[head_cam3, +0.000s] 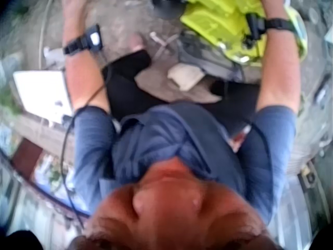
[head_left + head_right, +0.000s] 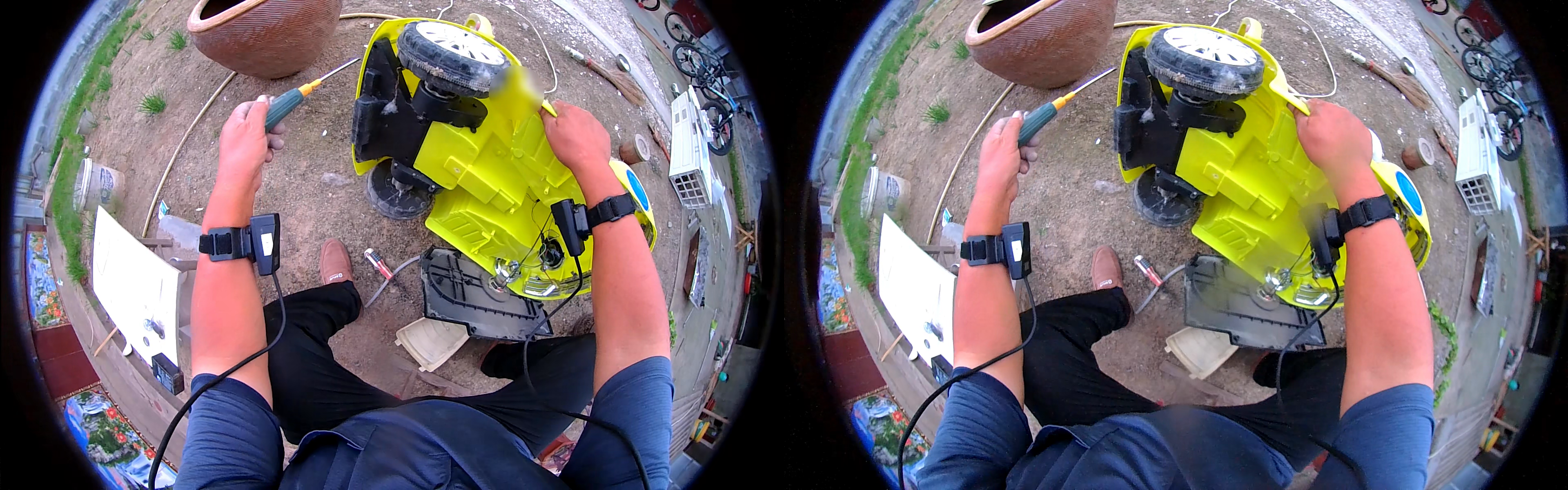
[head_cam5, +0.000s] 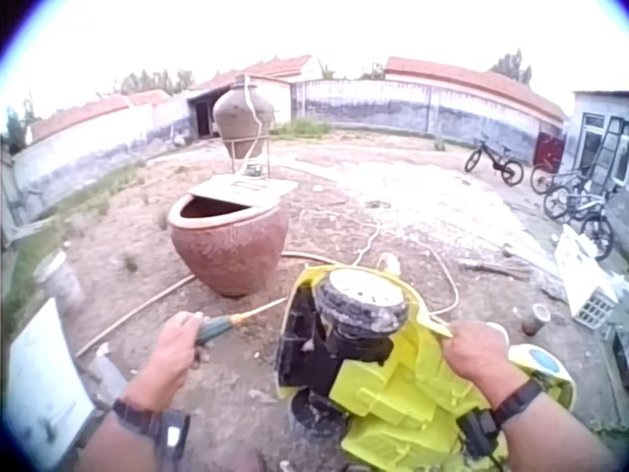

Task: The person is repairing a yellow plastic toy car by using a screwdriver to remove a black plastic panel.

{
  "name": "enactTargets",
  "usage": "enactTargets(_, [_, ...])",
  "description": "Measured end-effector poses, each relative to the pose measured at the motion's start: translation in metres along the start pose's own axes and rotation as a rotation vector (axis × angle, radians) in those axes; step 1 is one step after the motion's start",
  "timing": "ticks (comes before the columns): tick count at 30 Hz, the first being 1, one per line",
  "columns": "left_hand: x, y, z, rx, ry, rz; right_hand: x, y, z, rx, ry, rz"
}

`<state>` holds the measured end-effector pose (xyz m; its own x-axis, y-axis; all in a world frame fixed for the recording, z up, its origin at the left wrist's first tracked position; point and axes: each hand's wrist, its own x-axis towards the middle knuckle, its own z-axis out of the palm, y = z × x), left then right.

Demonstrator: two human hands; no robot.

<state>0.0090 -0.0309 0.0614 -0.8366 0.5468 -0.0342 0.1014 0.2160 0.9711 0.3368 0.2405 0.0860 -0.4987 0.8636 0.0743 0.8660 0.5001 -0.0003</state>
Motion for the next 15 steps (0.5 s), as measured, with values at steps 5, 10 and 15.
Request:
enactTargets(5, [-0.005,-0.006,0.005,0.051,0.015,-0.006,0.0,0.0,-0.001,0.001,-0.004,-0.013])
enactTargets(10, [-0.003,-0.013,0.01,0.038,0.009,0.024,-0.001,-0.002,-0.003,-0.011,-0.012,-0.008])
enactTargets(15, [-0.003,-0.02,0.013,0.108,0.029,0.022,0.001,0.002,0.0,-0.015,0.0,-0.015])
